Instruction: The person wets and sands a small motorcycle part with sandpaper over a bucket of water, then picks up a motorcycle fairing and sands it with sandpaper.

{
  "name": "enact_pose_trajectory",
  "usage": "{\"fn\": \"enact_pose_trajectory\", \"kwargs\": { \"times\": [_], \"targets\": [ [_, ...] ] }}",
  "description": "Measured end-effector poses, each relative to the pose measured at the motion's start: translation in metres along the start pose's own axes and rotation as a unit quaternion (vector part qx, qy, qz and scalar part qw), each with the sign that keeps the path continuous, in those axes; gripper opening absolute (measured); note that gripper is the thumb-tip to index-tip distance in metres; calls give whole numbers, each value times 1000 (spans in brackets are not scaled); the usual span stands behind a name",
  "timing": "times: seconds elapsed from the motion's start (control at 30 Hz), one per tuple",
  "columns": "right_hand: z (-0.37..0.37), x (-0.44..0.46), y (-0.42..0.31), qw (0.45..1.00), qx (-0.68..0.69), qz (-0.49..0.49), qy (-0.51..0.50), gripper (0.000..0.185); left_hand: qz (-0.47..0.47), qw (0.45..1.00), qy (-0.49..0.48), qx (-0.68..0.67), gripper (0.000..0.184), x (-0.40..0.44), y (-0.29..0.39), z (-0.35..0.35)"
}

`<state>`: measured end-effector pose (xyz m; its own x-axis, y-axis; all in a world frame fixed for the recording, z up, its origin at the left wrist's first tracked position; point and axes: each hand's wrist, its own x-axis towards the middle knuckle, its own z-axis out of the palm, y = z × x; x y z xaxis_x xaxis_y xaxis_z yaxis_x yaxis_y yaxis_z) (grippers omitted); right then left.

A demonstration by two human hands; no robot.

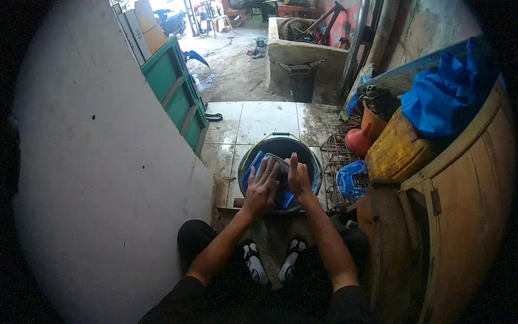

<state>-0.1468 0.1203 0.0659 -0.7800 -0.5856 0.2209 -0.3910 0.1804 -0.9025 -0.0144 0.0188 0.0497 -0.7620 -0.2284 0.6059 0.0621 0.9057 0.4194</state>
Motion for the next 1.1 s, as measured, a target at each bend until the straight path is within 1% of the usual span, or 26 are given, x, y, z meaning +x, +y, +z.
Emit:
{"fn": "enact_pose_trajectory", "kwargs": {
  "times": [0.03, 0.07, 0.1, 0.13, 0.17, 0.2, 0.23, 0.3, 0.37, 0.4, 0.47, 0.53, 0.6, 0.63, 0.67, 0.7, 0.73, 0.77, 0.8, 0.83, 0.9, 0.93, 0.97, 1.03, 1.07, 1.1],
  "targets": [
    [0, 2, 1, 1000, -7, 4, -14, 95, -2, 1000, 0, 2, 53, 2, -1, -1],
    [0, 2, 3, 1000, -15, 9, -25, 95, -109, 990, 23, -89, 53, 6, -3, -2],
    [0, 0, 2, 1000, -15, 11, -25, 95, -213, 960, 45, -178, 53, 9, -4, -1],
    [0, -1, 0, 1000, -10, 14, -17, 95, -202, 938, 59, -275, 53, 12, -10, 1],
    [-1, -1, -2, 1000, -6, 16, -9, 94, -201, 938, 58, -277, 53, 9, -7, 3],
    [-2, 0, -1, 1000, -8, 15, -9, 94, -107, 978, 31, -177, 53, 5, 0, 0],
    [-3, 1, -1, 1000, -14, 17, -13, 94, -11, 997, 3, -73, 53, 2, 6, -1],
    [-1, -1, -4, 999, -19, 20, -21, 94, 5, 1000, 2, -29, 52, 1, 9, 3],
    [0, -2, -11, 999, -30, 8, 6, 92, -180, 971, 67, -142, 50, 9, 9, 3],
    [0, -3, -9, 999, -30, 10, 7, 92, -280, 924, 47, -257, 48, 15, 4, -1],
    [-2, -2, -5, 999, -12, 29, -33, 90, -277, 912, 41, -298, 48, 10, -6, -5],
    [1, 1, 0, 1000, -9, 15, -16, 89, -258, 897, 59, -354, 49, 7, -3, -8],
    [1, 2, 0, 1000, -3, 4, 1, 89, -258, 902, 55, -341, 49, 8, -1, -13],
    [-3, 3, -1, 999, -12, 16, -31, 89, -257, 907, 48, -330, 49, 7, 1, -17],
    [-5, 3, -3, 997, -23, 29, -63, 90, -370, 870, -14, -326, 49, 11, -1, -20],
    [-2, 1, 0, 997, -24, 30, -63, 90, -371, 869, -14, -327, 49, 10, -4, -22],
    [5, 0, 3, 1000, -21, -11, 3, 86, -364, 872, -25, -325, 49, 11, -6, -23],
    [9, 0, 6, 996, -19, -53, 68, 84, -308, 891, 17, -332, 48, 9, -3, -17],
    [13, -1, 3, 993, 1, -72, 93, 78, -250, 906, 57, -336, 48, 8, 0, -11],
    [8, 0, 2, 993, 1, -70, 94, 78, -250, 906, 55, -337, 48, 9, 0, -7],
    [-1, 0, -2, 1000, 6, -11, -6, 76, -222, 932, 108, -266, 47, 9, -3, -6],
    [0, -1, -9, 1000, -4, -9, -2, 79, -371, 889, -16, -270, 46, 9, -11, -13],
    [2, -2, -8, 1000, -4, -9, -3, 79, -372, 888, -16, -270, 46, 8, -11, -17],
    [2, 0, -4, 1000, 3, -23, 11, 78, -310, 899, 25, -309, 47, 7, -8, -15],
    [3, 2, -1, 1000, 0, -25, 12, 78, -210, 935, 93, -268, 48, 5, -7, -4],
    [7, 2, -1, 997, -5, -53, 64, 78, -209, 936, 90, -270, 48, 5, -8, -2]
  ]
}}
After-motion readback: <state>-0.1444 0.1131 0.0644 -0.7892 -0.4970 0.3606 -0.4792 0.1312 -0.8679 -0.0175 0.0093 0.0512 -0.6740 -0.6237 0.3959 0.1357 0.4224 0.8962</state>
